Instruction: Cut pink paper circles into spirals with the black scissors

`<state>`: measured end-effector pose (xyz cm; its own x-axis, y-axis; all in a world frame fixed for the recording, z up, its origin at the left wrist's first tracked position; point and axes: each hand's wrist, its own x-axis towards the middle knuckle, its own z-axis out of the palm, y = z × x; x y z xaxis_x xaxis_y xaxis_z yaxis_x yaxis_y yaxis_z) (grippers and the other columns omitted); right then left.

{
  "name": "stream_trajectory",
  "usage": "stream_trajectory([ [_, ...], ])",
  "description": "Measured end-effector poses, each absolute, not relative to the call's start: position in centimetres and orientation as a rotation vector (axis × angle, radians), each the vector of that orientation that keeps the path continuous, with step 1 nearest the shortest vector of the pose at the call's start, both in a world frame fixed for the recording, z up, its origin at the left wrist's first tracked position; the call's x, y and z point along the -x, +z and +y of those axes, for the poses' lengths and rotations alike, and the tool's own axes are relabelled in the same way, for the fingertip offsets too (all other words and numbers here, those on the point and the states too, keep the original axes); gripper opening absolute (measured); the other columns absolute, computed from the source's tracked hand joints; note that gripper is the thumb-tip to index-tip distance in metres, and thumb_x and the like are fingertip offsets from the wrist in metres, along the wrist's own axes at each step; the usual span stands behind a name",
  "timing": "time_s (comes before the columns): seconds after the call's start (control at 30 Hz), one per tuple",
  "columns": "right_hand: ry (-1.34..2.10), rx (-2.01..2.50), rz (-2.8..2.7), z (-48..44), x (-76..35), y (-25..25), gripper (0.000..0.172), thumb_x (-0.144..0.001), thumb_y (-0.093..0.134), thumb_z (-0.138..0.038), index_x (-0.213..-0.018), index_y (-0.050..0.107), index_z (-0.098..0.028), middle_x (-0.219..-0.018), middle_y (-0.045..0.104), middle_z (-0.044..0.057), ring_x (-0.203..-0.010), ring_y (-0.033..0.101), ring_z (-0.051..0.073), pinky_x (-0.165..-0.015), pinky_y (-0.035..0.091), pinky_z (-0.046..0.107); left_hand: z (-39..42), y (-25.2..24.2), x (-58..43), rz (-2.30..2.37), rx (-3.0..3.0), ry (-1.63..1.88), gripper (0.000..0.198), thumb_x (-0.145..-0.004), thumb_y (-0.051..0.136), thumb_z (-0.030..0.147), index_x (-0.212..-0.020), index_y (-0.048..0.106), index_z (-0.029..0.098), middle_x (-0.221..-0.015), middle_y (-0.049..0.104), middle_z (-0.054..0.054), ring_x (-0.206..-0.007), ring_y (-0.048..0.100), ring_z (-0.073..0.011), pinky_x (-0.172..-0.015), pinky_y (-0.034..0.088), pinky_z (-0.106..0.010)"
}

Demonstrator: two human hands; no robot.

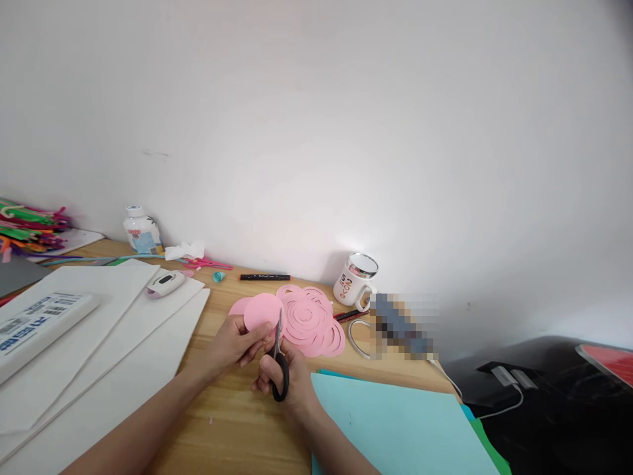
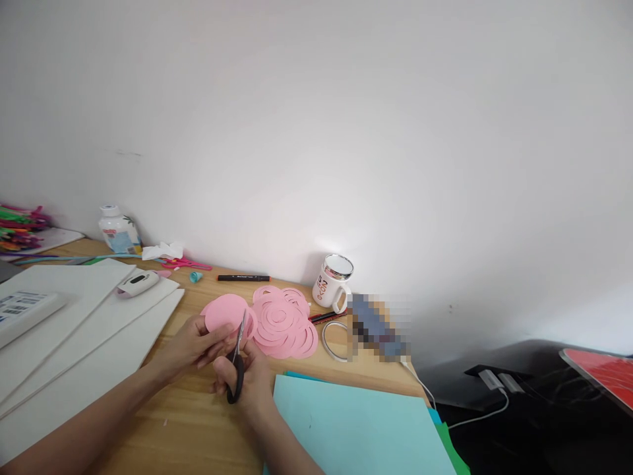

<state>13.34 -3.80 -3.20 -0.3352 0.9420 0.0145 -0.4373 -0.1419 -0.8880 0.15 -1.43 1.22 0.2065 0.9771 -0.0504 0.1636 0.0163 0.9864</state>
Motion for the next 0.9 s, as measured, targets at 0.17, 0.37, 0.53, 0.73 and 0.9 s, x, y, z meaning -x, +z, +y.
stream_trajectory([
  [0.17, 1.607, 0.771, -1.066, -3.4, -13.8, -2.5, 0.040, -0.057, 0.083, -0.041, -0.076, 0.055, -0.020, -0.058, 0.059, -0.004, -0.050, 0.050, 0.011, -0.054, 0.044, 0.024, -1.5, 1.4, 0.0, 1.171, -1.416, 0.911, 0.052, -0.074, 0.057, 0.050, -0.036, 0.041, 0.018, -0.031, 0.038, 0.005, -0.031, 0.029, -0.0050, -0.035, 0.021, -0.020],
  [0.37, 1.617, 0.779, -1.085, -3.2, -14.1, -1.9, 0.043, -0.053, 0.084, -0.043, -0.077, 0.057, -0.019, -0.060, 0.057, -0.004, -0.054, 0.049, 0.011, -0.053, 0.038, 0.023, -1.5, 1.5, 0.1, 1.197, -1.382, 0.916, 0.046, -0.069, 0.060, 0.046, -0.037, 0.040, 0.019, -0.030, 0.035, 0.006, -0.030, 0.026, -0.0046, -0.035, 0.018, -0.021],
  [0.53, 1.620, 0.787, -1.098, -3.3, -14.1, -2.2, 0.041, -0.056, 0.083, -0.043, -0.077, 0.057, -0.019, -0.056, 0.052, -0.006, -0.050, 0.043, 0.010, -0.051, 0.035, 0.022, -1.4, 1.4, 0.3, 1.160, -1.355, 0.918, 0.038, -0.068, 0.062, 0.044, -0.044, 0.050, 0.017, -0.032, 0.036, 0.008, -0.031, 0.024, -0.0044, -0.033, 0.017, -0.020],
  [0.73, 1.643, 0.762, -1.060, -3.3, -14.1, -3.0, 0.040, -0.060, 0.080, -0.045, -0.080, 0.057, -0.019, -0.051, 0.048, -0.008, -0.043, 0.043, 0.009, -0.048, 0.039, 0.023, -1.3, 1.0, 0.4, 1.136, -1.339, 0.934, 0.043, -0.070, 0.062, 0.048, -0.043, 0.051, 0.017, -0.033, 0.037, 0.007, -0.031, 0.025, -0.0045, -0.033, 0.015, -0.020],
  [0.9, 1.654, 0.718, -1.053, -3.3, -13.9, -3.4, 0.034, -0.065, 0.076, -0.043, -0.079, 0.057, -0.019, -0.048, 0.045, -0.010, -0.038, 0.039, 0.007, -0.044, 0.037, 0.022, -1.2, 0.9, 0.4, 1.164, -1.324, 0.968, 0.046, -0.072, 0.062, 0.048, -0.041, 0.045, 0.018, -0.033, 0.036, 0.007, -0.032, 0.026, -0.0047, -0.033, 0.017, -0.020],
])
